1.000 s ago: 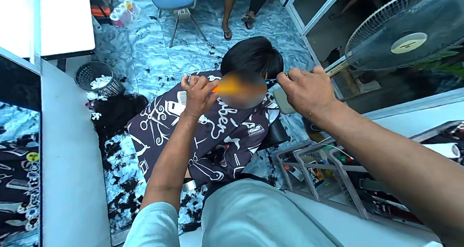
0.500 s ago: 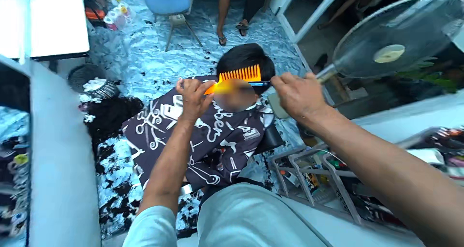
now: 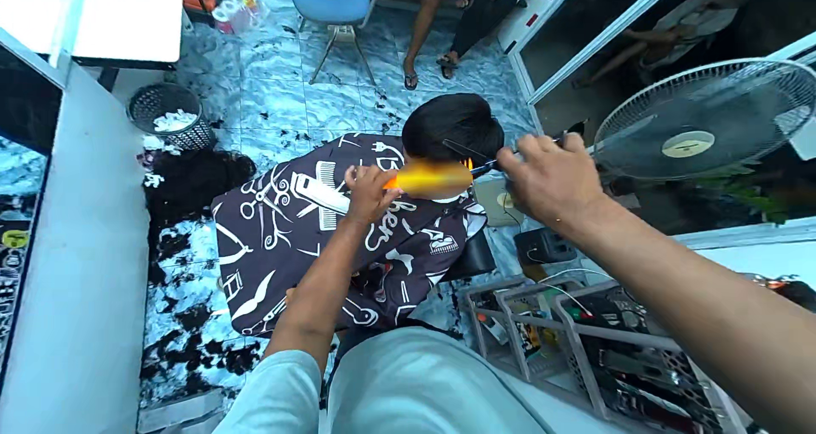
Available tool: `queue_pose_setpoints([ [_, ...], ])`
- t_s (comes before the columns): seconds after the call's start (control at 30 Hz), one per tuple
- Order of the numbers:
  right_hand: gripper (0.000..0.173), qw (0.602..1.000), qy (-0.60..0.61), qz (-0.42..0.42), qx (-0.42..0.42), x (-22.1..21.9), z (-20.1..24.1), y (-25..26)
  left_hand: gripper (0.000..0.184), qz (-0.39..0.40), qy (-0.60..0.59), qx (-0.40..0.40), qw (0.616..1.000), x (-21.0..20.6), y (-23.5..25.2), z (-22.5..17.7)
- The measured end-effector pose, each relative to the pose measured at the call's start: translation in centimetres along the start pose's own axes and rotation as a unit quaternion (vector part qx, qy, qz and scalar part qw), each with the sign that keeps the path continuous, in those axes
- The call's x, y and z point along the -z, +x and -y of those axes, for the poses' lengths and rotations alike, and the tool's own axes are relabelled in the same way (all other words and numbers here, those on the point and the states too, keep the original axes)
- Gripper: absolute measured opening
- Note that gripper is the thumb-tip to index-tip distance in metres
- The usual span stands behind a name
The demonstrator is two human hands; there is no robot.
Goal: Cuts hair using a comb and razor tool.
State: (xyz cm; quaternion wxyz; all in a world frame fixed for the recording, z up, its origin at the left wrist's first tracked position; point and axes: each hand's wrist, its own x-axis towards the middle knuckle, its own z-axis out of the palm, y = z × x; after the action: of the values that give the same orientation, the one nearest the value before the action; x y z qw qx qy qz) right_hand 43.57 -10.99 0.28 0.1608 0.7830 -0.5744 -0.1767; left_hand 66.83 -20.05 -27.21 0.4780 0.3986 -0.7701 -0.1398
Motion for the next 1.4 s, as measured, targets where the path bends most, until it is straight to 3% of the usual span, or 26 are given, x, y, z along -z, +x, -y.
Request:
queue_pose_setpoints([
  [0.2, 0.023, 0.999, -0.028, 0.028, 0.000, 0.9, 3.0, 1.6, 0.036, -0.064, 0.019, -0.033, 0.997, 1.5, 3.5, 1.3],
  [0.37, 0.027, 0.999, -0.043, 0.015, 0.008, 1.9, 2.4, 1.4, 0.037, -0.093, 0.020, -0.040, 0.995, 1.8, 3.2, 1.1],
  [0.7, 0.019, 0.999, -0.041, 0.027, 0.000, 2.4, 2.9, 1.2, 0.040, -0.108, 0.027, -0.030, 0.993, 1.7, 2.3, 0.9],
  [0.8, 0.025, 0.993, 0.064, 0.045, -0.084, 2.6, 2.4, 0.3, 0.038, -0.109, -0.040, 0.118, 0.986, 2.6, 3.0, 0.2],
  [0.87, 0.037, 0.970, 0.151, 0.066, -0.177, 2.9, 1.2, -0.7, 0.043, -0.148, -0.102, 0.264, 0.948, 3.7, 3.5, -1.1],
  [0.9, 0.036, 0.958, 0.184, 0.060, -0.213, 2.8, 0.4, -1.3, 0.046, -0.155, -0.110, 0.296, 0.936, 4.1, 3.1, -2.4],
  [0.93, 0.035, 0.948, 0.205, 0.043, -0.238, 2.6, -0.4, -1.8, 0.046, -0.134, -0.102, 0.285, 0.944, 4.2, 2.2, -4.0],
  [1.0, 0.035, 0.936, 0.227, 0.009, -0.268, 1.9, -1.8, -2.5, 0.042, -0.078, -0.082, 0.147, 0.983, 2.0, -0.7, -6.5],
  [1.07, 0.041, 0.925, 0.239, 0.000, -0.294, 1.5, -2.5, -2.8, 0.047, -0.054, -0.058, 0.040, 0.996, -1.2, -2.5, -7.1],
  [1.1, 0.042, 0.921, 0.242, 0.000, -0.304, 1.3, -2.6, -2.8, 0.047, -0.049, -0.048, 0.026, 0.997, -2.2, -2.7, -6.8],
  [1.17, 0.043, 0.919, 0.241, 0.013, -0.311, 1.3, -2.5, -2.7, 0.044, -0.047, -0.045, 0.083, 0.995, -2.9, -1.9, -5.8],
  [1.2, 0.044, 0.920, 0.238, 0.021, -0.311, 1.4, -2.3, -2.6, 0.043, -0.048, -0.067, 0.156, 0.984, -2.5, -1.1, -5.3],
  [1.27, 0.043, 0.924, 0.223, 0.036, -0.308, 1.3, -1.9, -2.7, 0.043, -0.103, -0.146, 0.340, 0.923, -0.9, 0.6, -4.2],
  [1.3, 0.042, 0.928, 0.211, 0.045, -0.302, 1.1, -1.7, -2.8, 0.044, -0.147, -0.175, 0.381, 0.896, -0.1, 0.9, -3.5],
  [1.33, 0.041, 0.938, 0.189, 0.051, -0.287, 0.8, -1.4, -3.0, 0.043, -0.173, -0.183, 0.360, 0.898, 0.4, 0.5, -3.0],
  [1.4, 0.034, 0.963, 0.136, 0.050, -0.229, -0.3, -0.6, -3.3, 0.044, -0.107, -0.143, 0.188, 0.966, 1.2, -2.0, -1.9],
])
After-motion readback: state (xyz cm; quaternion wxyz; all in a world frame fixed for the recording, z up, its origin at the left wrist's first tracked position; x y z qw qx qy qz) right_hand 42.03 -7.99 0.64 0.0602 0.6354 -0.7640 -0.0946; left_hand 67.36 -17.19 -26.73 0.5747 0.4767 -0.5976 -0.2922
